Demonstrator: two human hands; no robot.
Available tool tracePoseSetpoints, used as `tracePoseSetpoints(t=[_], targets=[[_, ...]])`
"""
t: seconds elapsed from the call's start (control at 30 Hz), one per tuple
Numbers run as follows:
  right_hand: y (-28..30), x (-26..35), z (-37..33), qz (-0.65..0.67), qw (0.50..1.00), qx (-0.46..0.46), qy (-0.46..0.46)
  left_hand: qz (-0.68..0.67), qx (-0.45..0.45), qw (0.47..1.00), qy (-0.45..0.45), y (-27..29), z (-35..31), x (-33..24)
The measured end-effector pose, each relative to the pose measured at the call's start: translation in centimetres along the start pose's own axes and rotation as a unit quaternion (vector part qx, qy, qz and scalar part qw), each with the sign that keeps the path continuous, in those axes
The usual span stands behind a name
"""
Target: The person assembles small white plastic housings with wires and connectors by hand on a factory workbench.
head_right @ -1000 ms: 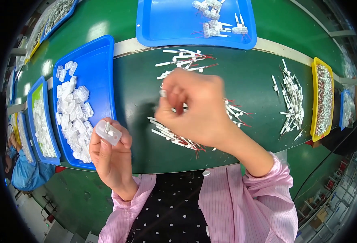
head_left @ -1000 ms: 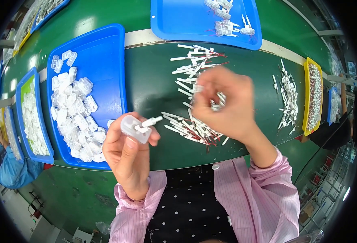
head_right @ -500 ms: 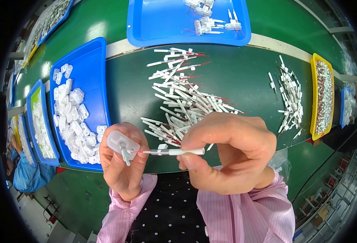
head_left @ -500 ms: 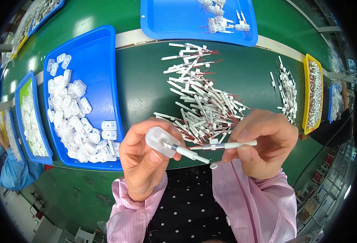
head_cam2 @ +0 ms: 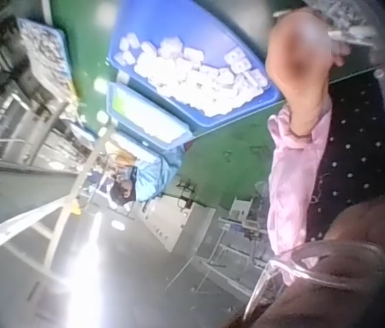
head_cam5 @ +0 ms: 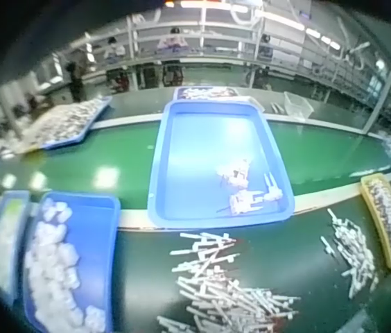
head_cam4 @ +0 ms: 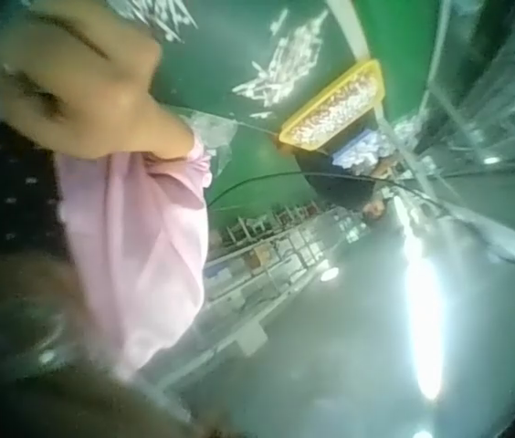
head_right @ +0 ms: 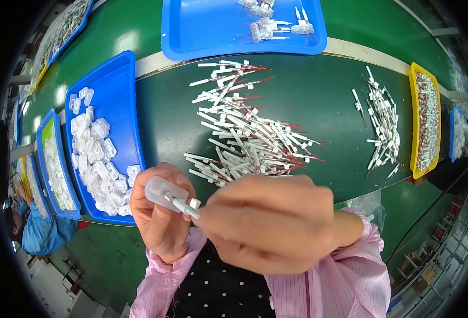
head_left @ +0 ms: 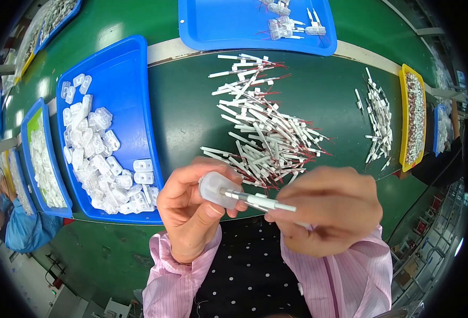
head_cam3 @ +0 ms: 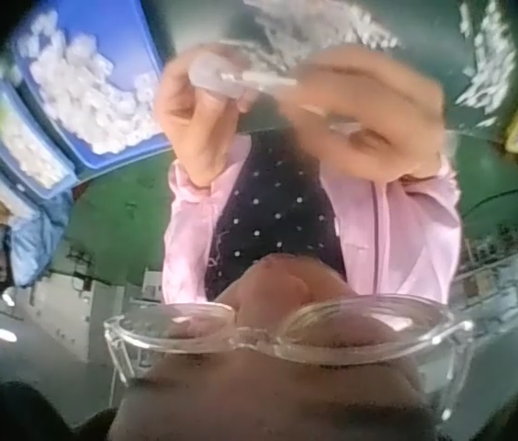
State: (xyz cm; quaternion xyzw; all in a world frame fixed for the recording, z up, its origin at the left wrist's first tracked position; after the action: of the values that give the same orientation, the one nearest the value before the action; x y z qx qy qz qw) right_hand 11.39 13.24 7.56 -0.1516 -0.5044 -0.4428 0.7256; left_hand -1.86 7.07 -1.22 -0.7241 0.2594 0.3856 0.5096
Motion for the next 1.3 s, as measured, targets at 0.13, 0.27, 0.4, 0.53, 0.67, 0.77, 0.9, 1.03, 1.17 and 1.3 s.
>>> tracePoseSetpoints(t=[0.13,0.27,0.4,0.53,0.67,0.77,0.9,1.03,1.17,1.3], targets=[[0.4,-2.3,-0.2,0.068,0.994,-0.041,-0.078,-0.020,0.066,0.997,-0.021,-0.1,-0.2,0.0],[-0.2,-3.4,-0.2,0.097,0.988,-0.013,-0.123,-0.001,0.046,0.999,-0.012,0.1,-0.3,0.3],[-1.1,-4.9,-0.2,0.177,0.967,0.010,-0.180,-0.027,0.048,0.998,0.007,0.4,-0.2,1.0],[-1.9,-6.5,-1.2,0.275,0.936,-0.026,-0.218,-0.035,0.042,0.998,-0.006,0.6,0.0,1.1],[-2.2,-6.3,-1.6,0.235,0.949,-0.036,-0.205,0.024,0.035,0.998,-0.038,0.4,0.0,0.7],[-2.2,-5.8,-1.5,0.188,0.970,-0.063,-0.138,0.083,0.025,0.993,-0.074,0.5,-0.1,0.4],[-1.9,-5.6,-1.7,0.143,0.980,-0.078,-0.110,0.099,0.018,0.992,-0.076,0.5,0.0,0.4],[-1.9,-5.0,-0.8,0.146,0.985,-0.015,-0.088,0.027,0.056,0.997,-0.049,0.5,0.1,0.6],[-2.0,-5.1,-1.2,0.142,0.987,-0.028,-0.067,0.158,0.029,0.979,-0.128,0.2,-0.1,-0.3],[-2.3,-5.2,-1.3,0.111,0.991,-0.024,-0.073,0.106,0.022,0.991,-0.078,0.8,0.0,0.4]])
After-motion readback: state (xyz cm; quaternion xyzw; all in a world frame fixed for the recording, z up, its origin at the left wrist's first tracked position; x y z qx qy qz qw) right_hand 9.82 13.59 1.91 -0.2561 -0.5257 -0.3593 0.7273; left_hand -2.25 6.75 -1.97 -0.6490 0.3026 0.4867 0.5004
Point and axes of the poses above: each hand's wrist, its own z-axis towards the middle knuckle, its own y-axis out of the back of the hand, x = y × z, the point moved 7 cm from there along z, towards the middle knuckle, and after that the axes turned 6 degrees about z, right-handed, at the moved point
